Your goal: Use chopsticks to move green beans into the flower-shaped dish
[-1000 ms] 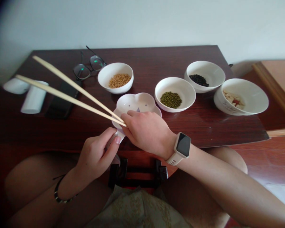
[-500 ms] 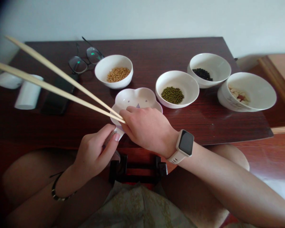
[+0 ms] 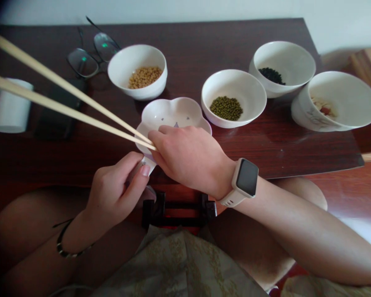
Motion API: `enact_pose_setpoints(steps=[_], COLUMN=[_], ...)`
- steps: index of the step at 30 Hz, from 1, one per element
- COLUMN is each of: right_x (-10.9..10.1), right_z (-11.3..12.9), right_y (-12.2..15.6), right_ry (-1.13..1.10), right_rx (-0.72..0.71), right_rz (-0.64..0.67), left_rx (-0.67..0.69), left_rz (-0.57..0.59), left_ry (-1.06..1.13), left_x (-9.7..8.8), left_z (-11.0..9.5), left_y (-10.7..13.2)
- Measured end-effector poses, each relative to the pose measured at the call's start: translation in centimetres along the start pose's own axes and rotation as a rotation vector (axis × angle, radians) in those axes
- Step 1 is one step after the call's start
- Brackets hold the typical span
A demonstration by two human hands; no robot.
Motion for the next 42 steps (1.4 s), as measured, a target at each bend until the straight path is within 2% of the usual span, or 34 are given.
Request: enact_pose_setpoints(steps=[25,42], right_x=[0.06,-0.01], right_z=[0.17,0.18], right_y=[-0.06,0.00], right_ry=[-0.035,-0.054], right_rx=[-0.006,-0.005], right_rz=[-0.003,-0.039], left_rx=[0.063,0.018], left_rz=[-0.010,0.007], left_ry=[0.031,0.036], left_x=[0.10,0.26], left_z=[0.17,0.54], left_y=[0.22,0.34])
Point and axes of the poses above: each hand's wrist, its own y-axis away from the middle knuckle, its own x-axis out of the palm, z = x × y, the point moved 8 cm from there along -y, towards the middle knuckle, and after that the axes turned 8 degrees about y, right-handed, at the moved point
